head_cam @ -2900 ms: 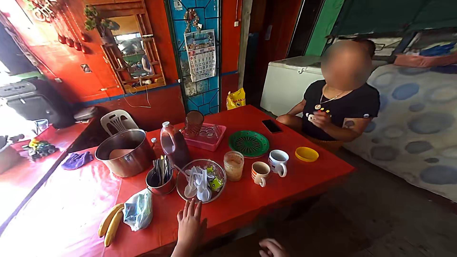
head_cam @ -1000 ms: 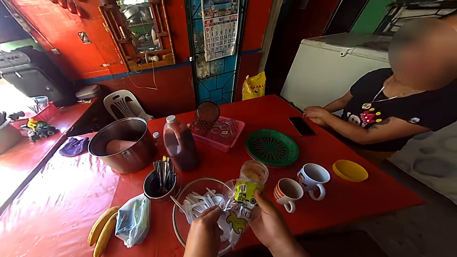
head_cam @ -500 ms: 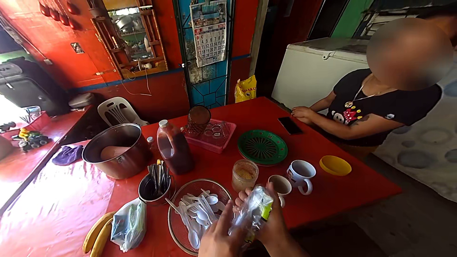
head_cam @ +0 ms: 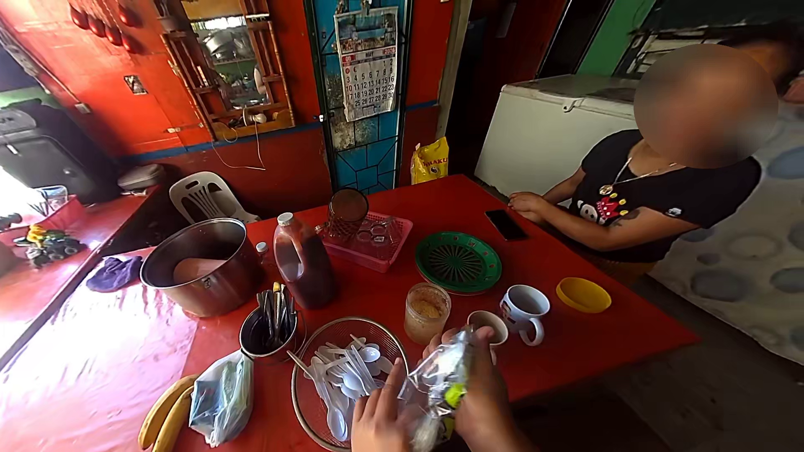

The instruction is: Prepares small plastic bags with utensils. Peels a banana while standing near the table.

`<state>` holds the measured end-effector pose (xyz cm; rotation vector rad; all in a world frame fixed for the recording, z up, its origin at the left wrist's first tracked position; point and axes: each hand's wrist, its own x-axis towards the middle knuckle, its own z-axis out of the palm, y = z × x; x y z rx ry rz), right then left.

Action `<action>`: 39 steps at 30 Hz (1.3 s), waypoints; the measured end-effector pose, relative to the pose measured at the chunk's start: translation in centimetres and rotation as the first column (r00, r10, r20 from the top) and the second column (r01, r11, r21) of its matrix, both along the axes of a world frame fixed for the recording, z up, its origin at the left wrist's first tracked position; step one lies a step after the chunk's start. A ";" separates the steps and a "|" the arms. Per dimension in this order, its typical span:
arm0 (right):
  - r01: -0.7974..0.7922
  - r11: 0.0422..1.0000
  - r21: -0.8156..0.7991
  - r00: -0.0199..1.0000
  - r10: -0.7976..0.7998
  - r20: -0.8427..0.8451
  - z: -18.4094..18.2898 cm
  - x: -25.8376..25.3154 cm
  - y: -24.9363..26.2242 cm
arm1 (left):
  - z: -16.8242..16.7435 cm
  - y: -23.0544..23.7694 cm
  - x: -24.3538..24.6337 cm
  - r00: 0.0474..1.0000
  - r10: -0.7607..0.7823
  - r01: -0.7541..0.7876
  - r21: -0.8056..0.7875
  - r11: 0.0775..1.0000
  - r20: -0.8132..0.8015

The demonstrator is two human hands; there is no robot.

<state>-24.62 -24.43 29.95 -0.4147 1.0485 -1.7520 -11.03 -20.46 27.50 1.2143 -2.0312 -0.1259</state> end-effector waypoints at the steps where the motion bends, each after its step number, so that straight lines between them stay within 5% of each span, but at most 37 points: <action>1: 0.031 0.998 0.049 0.994 -0.026 -0.104 0.5 0.5 0.5 | -0.1 -0.4 0.2 0.999 -0.012 0.016 0.072 0.997 -0.052; 4: -0.049 0.998 0.029 0.985 0.053 -0.164 0.8 1.1 1.8 | -0.6 -1.2 1.0 0.977 -0.030 0.076 0.211 0.974 -0.213; 9: -0.064 0.993 -0.102 0.997 0.058 -0.057 0.8 1.5 2.4 | -1.3 -1.2 1.4 0.931 -0.105 0.164 0.144 0.976 -0.350; 16: -0.144 0.967 -0.212 0.914 0.212 0.347 -0.6 0.0 0.9 | 0.2 1.0 0.6 0.996 -0.071 0.070 -0.039 0.997 -0.045; 21: -0.290 0.805 -0.517 0.789 0.507 0.347 -2.7 -1.3 0.5 | 1.4 2.0 0.1 0.994 -0.102 0.101 0.029 0.994 0.038; 25: -0.362 0.638 -0.680 0.693 0.672 0.261 -3.5 -2.3 -0.2 | 1.9 2.0 0.1 0.971 -0.217 0.236 0.232 0.944 -0.104; 29: -0.370 0.695 -0.617 0.769 0.602 0.216 -1.6 -2.5 0.6 | 1.1 1.4 0.0 0.954 -0.185 0.264 0.372 0.890 -0.235; 32: -0.315 0.768 -0.557 0.849 0.491 0.197 -1.4 -2.7 0.2 | 0.4 1.3 -0.6 0.978 -0.129 0.171 0.281 0.944 -0.162; 36: -0.061 0.995 -0.076 0.935 0.084 0.345 0.0 -2.0 -0.4 | 0.2 1.3 -1.3 0.999 -0.036 0.037 0.032 0.999 -0.030; 39: 0.051 0.997 0.059 0.955 -0.066 0.290 0.6 -1.6 -0.9 | 0.5 0.5 -1.2 0.988 -0.057 0.089 0.223 0.971 -0.144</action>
